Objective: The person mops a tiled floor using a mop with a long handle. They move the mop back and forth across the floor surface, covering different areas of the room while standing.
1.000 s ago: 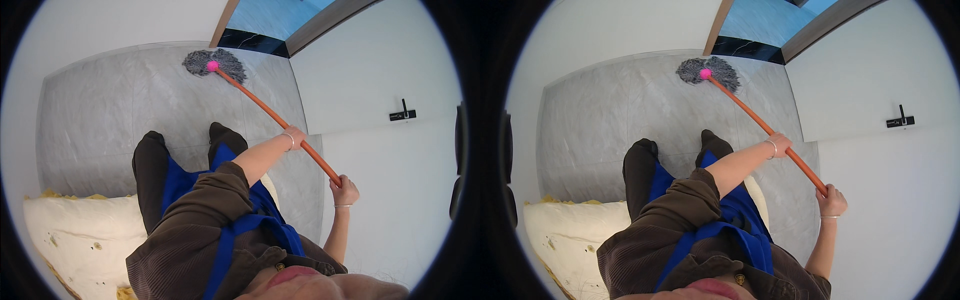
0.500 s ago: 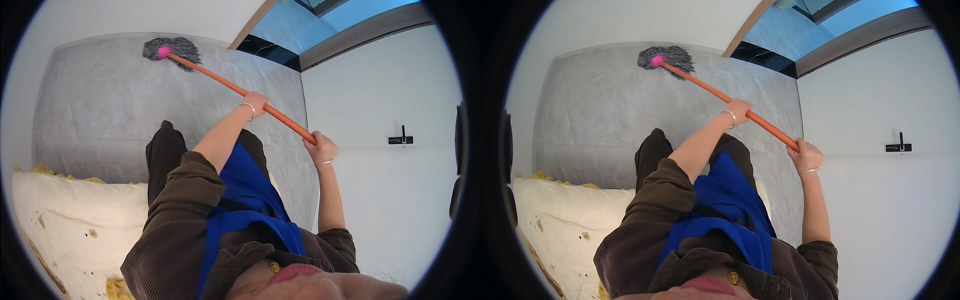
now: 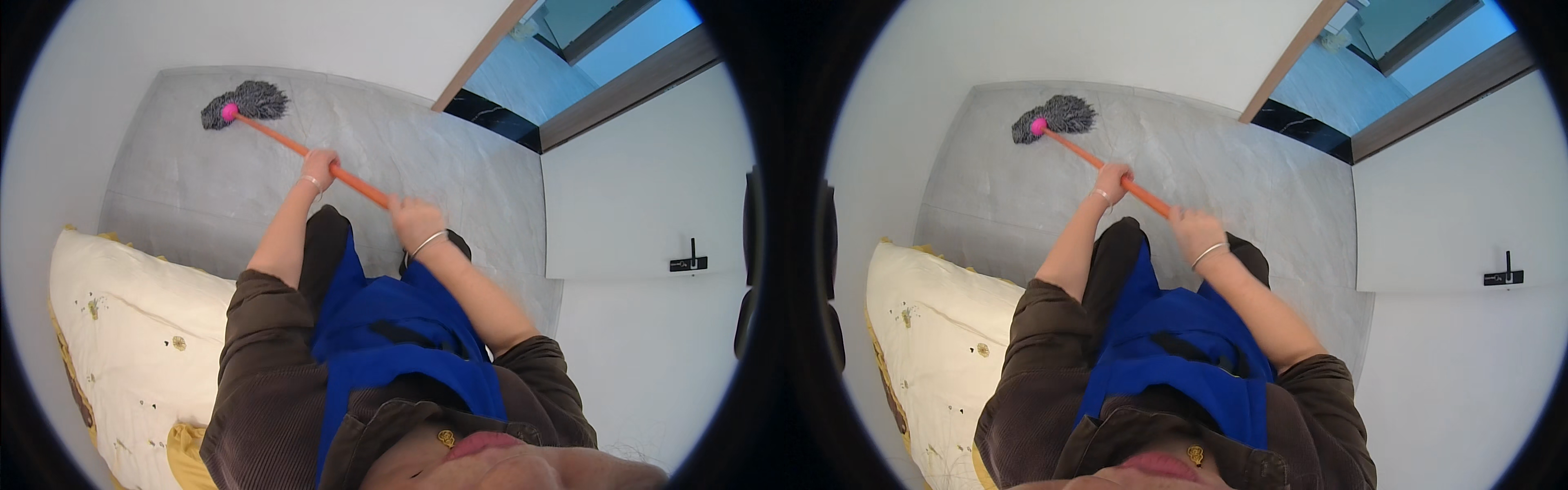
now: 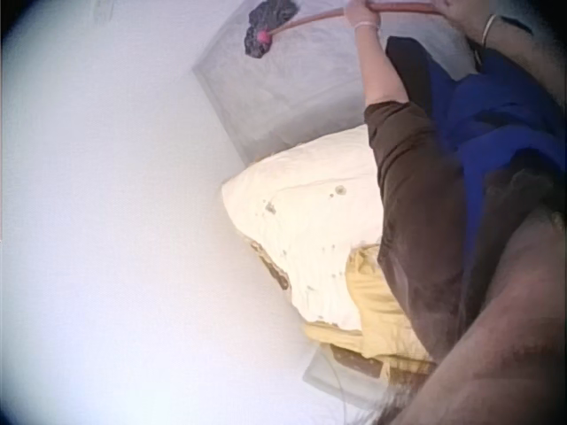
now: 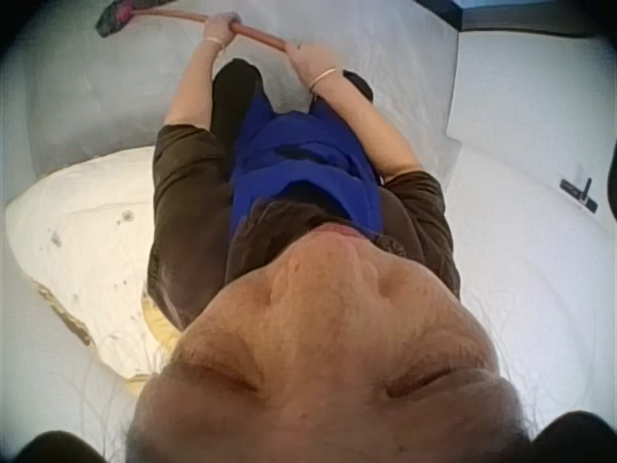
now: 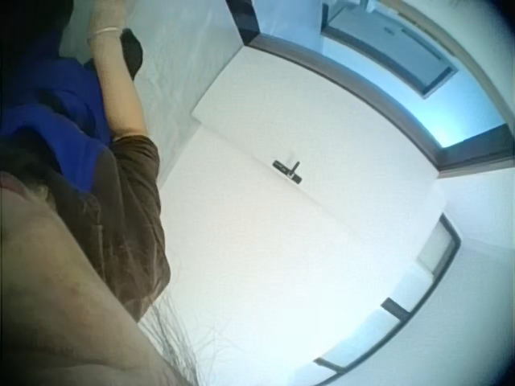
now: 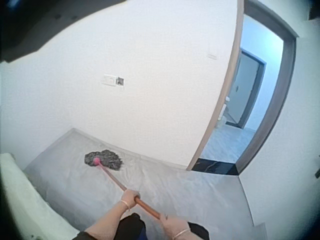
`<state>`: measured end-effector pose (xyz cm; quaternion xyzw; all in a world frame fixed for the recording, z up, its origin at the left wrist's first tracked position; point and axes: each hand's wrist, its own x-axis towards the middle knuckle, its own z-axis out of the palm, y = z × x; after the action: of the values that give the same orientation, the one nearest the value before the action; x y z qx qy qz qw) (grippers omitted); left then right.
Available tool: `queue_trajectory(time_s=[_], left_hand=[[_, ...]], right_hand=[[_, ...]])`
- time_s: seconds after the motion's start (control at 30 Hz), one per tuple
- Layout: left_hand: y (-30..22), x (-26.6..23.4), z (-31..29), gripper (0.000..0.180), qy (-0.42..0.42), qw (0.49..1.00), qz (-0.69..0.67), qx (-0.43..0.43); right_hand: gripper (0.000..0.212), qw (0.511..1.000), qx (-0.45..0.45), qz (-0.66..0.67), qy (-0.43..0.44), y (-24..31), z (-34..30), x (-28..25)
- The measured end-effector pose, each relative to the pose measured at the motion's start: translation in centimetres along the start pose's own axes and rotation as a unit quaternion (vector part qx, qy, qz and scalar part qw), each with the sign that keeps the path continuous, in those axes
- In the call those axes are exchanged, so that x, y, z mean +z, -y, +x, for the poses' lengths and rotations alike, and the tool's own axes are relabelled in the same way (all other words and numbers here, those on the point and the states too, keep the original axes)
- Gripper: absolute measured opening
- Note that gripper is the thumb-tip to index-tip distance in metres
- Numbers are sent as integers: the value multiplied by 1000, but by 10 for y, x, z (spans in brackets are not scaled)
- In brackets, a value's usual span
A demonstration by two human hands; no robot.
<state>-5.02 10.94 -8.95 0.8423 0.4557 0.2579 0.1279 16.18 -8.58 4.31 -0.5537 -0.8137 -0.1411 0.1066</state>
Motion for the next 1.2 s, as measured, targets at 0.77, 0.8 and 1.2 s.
queue_trajectory(time_s=[0.77, 0.8, 1.2], left_hand=[[-171, 43, -81, 11, 151, 975, 163, 16], [-174, 39, -79, 12, 142, 978, 152, 22], [-268, -11, -75, 17, 343, 910, -97, 210]], right_hand=[[35, 961, 157, 116, 198, -20, -178, -85], [35, 968, 151, 123, 160, -21, -176, -89], [32, 936, 219, 231, 149, -24, -158, -228]])
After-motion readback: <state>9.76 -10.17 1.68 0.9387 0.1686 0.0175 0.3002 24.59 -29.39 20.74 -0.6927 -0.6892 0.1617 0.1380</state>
